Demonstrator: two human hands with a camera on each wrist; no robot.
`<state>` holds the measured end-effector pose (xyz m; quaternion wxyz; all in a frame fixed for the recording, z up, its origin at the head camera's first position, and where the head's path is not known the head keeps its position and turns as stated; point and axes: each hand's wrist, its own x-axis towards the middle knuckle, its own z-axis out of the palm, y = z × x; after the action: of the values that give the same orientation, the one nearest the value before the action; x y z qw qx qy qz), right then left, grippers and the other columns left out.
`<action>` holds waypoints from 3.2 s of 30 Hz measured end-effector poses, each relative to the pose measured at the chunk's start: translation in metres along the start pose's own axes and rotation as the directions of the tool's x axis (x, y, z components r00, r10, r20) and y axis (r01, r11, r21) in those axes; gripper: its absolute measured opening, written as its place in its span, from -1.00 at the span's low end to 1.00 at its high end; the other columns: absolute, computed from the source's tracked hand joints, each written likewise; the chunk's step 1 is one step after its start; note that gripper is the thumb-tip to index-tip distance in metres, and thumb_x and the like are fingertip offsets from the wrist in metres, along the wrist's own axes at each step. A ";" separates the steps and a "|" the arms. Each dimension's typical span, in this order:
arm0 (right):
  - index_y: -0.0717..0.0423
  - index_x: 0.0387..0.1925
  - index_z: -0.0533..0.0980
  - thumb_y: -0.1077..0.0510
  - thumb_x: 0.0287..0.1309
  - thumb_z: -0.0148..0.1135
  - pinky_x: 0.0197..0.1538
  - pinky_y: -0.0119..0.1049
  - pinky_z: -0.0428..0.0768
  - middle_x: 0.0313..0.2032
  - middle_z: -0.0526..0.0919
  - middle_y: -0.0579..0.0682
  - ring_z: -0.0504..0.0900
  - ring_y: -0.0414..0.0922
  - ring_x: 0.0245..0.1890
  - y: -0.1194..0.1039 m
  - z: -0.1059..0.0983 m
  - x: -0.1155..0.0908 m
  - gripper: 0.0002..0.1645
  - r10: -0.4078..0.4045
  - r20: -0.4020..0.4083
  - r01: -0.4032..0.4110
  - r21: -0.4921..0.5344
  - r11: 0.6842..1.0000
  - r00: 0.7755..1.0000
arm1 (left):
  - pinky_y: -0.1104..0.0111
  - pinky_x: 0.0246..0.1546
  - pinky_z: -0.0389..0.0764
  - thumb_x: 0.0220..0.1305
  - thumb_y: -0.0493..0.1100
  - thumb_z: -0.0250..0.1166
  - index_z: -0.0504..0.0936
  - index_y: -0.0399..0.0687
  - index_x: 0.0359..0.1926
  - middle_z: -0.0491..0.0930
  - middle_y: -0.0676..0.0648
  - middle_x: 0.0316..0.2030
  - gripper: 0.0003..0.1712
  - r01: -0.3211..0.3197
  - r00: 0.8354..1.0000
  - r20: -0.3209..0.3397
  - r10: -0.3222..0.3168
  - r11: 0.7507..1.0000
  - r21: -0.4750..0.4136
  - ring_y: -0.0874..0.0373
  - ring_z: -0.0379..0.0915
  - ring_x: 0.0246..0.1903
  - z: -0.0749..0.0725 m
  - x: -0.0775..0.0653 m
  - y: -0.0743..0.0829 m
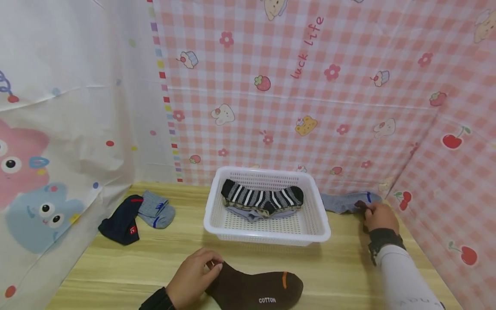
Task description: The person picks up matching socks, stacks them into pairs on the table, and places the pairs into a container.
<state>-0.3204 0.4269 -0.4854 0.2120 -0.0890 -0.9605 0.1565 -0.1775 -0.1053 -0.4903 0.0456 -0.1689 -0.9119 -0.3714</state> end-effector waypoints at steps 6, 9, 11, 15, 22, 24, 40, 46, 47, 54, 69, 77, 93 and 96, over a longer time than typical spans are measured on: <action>0.28 -0.28 0.52 0.15 0.23 0.12 -0.34 0.11 0.44 -0.26 0.60 0.32 0.58 0.27 -0.30 -0.003 -0.016 0.003 -0.77 0.038 -0.048 -0.035 0.053 0.998 0.998 | 0.51 -0.33 0.45 0.28 -0.13 0.27 0.66 0.07 -0.30 0.50 0.24 -0.34 -0.95 0.000 1.000 0.011 0.000 1.000 -0.010 0.39 0.44 -0.34 0.001 -0.001 0.001; 0.28 -0.26 0.50 0.14 0.24 0.12 -0.30 0.09 0.44 -0.26 0.61 0.31 0.59 0.26 -0.28 -0.008 -0.026 0.003 -0.77 0.034 -0.083 -0.026 0.086 0.996 0.996 | 0.52 -0.34 0.44 0.29 -0.12 0.27 0.66 0.08 -0.30 0.50 0.24 -0.35 -0.95 0.002 1.000 0.014 -0.002 1.000 -0.030 0.42 0.43 -0.35 0.000 -0.001 0.002; 0.28 -0.21 0.49 0.13 0.26 0.11 -0.27 0.08 0.44 -0.26 0.64 0.31 0.60 0.25 -0.27 -0.011 -0.033 0.003 -0.75 0.032 -0.098 -0.022 0.102 0.995 0.995 | 0.52 -0.34 0.44 0.29 -0.13 0.27 0.66 0.08 -0.30 0.49 0.24 -0.35 -0.95 0.002 1.000 0.015 -0.001 0.999 -0.037 0.43 0.42 -0.35 0.000 -0.002 0.003; 0.30 -0.16 0.48 0.11 0.27 0.10 -0.18 0.09 0.45 -0.25 0.67 0.32 0.62 0.25 -0.24 -0.019 -0.044 0.002 -0.71 0.031 -0.129 -0.012 0.141 0.990 0.991 | 0.53 -0.36 0.42 0.29 -0.13 0.27 0.66 0.07 -0.30 0.49 0.24 -0.36 -0.95 -0.004 1.000 0.012 0.004 0.999 -0.039 0.44 0.41 -0.36 0.001 -0.002 0.003; 0.26 -0.16 0.51 0.07 0.28 0.13 -0.15 -0.07 0.49 -0.24 0.70 0.27 0.64 -0.03 -0.34 -0.037 -0.059 -0.003 -0.70 0.063 -0.194 -0.024 0.194 0.981 0.979 | 0.53 -0.35 0.42 0.28 -0.15 0.26 0.66 0.05 -0.29 0.48 0.23 -0.35 -0.95 0.022 0.999 0.046 -0.020 0.999 -0.037 0.45 0.38 -0.37 0.002 -0.002 0.003; 0.25 -0.16 0.52 0.06 0.27 0.14 -0.17 -0.20 0.48 -0.24 0.71 0.25 0.55 -0.35 -0.42 -0.043 -0.063 -0.005 -0.70 0.074 -0.211 -0.027 0.217 0.976 0.975 | 0.53 -0.35 0.43 0.29 -0.15 0.26 0.66 0.04 -0.28 0.48 0.23 -0.35 -0.94 0.022 0.999 0.051 -0.021 0.999 -0.031 0.45 0.39 -0.36 0.003 -0.002 0.003; 0.21 -0.14 0.55 0.00 0.27 0.17 -0.26 -0.61 0.33 -0.29 0.69 0.20 0.29 -0.72 -0.45 -0.098 -0.108 -0.015 -0.66 0.009 -0.288 0.089 0.325 0.942 0.958 | 0.53 -0.37 0.44 0.27 -0.17 0.27 0.66 0.04 -0.28 0.47 0.22 -0.36 -0.95 0.009 0.998 0.066 -0.006 0.999 -0.053 0.47 0.36 -0.39 0.008 -0.001 0.003; 0.18 -0.16 0.57 0.02 0.22 0.23 -0.27 -0.64 0.33 -0.42 0.58 -0.36 0.39 -0.65 -0.46 -0.122 -0.135 -0.025 -0.69 0.007 -0.337 0.134 0.392 0.910 0.942 | 0.49 -0.35 0.47 0.28 -0.16 0.27 0.66 0.04 -0.26 0.48 0.20 -0.33 -0.94 0.010 0.996 0.084 -0.004 0.997 -0.075 0.44 0.38 -0.37 0.011 -0.001 0.002; 0.18 -0.15 0.58 0.02 0.22 0.24 -0.26 -0.65 0.34 -0.43 0.53 -0.46 0.41 -0.64 -0.45 -0.126 -0.140 -0.028 -0.69 0.009 -0.341 0.140 0.411 0.901 0.940 | 0.49 -0.34 0.47 0.29 -0.15 0.27 0.66 0.03 -0.25 0.49 0.19 -0.33 -0.94 0.010 0.996 0.088 -0.003 0.997 -0.081 0.44 0.38 -0.36 0.011 -0.001 0.002; 0.22 -0.18 0.56 0.10 0.19 0.28 -0.23 -0.66 0.37 -0.40 0.50 -0.55 0.49 -0.55 -0.40 -0.157 -0.163 -0.049 -0.74 -0.039 -0.396 0.245 0.483 0.840 0.917 | 0.45 -0.32 0.52 0.29 -0.11 0.27 0.65 -0.01 -0.22 0.52 0.14 -0.30 -0.89 -0.006 0.992 0.128 0.023 0.992 -0.128 0.45 0.41 -0.34 0.017 0.000 0.008; 0.46 -0.27 0.48 0.50 0.07 0.21 -0.15 -0.61 0.48 -0.33 0.58 -0.25 0.57 -0.37 -0.32 -0.209 -0.176 -0.102 -0.85 -0.232 -0.434 0.481 0.653 0.585 0.871 | 0.46 -0.19 0.56 0.30 0.12 0.24 0.55 0.02 0.12 0.60 -0.08 -0.12 -0.54 -0.019 0.981 0.171 0.090 0.925 -0.379 0.41 0.50 -0.22 0.029 0.001 0.029; 0.46 -0.30 0.47 0.57 0.04 0.19 -0.16 -0.56 0.52 -0.34 0.56 -0.24 0.55 -0.34 -0.30 -0.236 -0.165 -0.127 -0.84 -0.305 -0.386 0.491 0.714 0.498 0.871 | 0.45 -0.17 0.57 0.25 0.19 0.26 0.48 0.21 0.20 0.59 -0.02 -0.05 -0.47 -0.048 0.980 0.154 0.127 0.900 -0.432 0.23 0.52 -0.08 0.034 0.009 0.047; 0.45 -0.26 0.47 0.61 0.05 0.13 -0.08 -0.50 0.53 -0.27 0.56 -0.11 0.55 -0.27 -0.21 -0.267 -0.122 -0.166 -0.80 -0.328 -0.386 0.467 0.856 0.222 0.862 | 0.42 -0.18 0.62 0.18 -0.02 0.39 0.44 0.14 0.25 0.53 -0.06 0.08 -0.39 -0.120 0.959 0.145 0.243 0.811 -0.572 0.28 0.50 -0.03 0.052 0.004 0.054; 0.47 -0.24 0.46 0.60 0.08 0.12 -0.13 -0.50 0.53 -0.26 0.56 -0.09 0.55 -0.25 -0.23 -0.270 -0.116 -0.172 -0.82 -0.305 -0.380 0.442 0.881 0.167 0.873 | 0.44 -0.24 0.63 0.18 -0.06 0.39 0.52 0.05 0.14 0.57 -0.11 0.01 -0.51 -0.116 0.954 0.152 0.259 0.784 -0.610 0.34 0.51 -0.11 0.055 0.002 0.054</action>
<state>-0.1443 0.1645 -0.3597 0.3081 0.2854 -0.6477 0.6357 -0.1588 -0.0300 -0.4937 -0.0772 -0.3063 -0.7270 -0.6096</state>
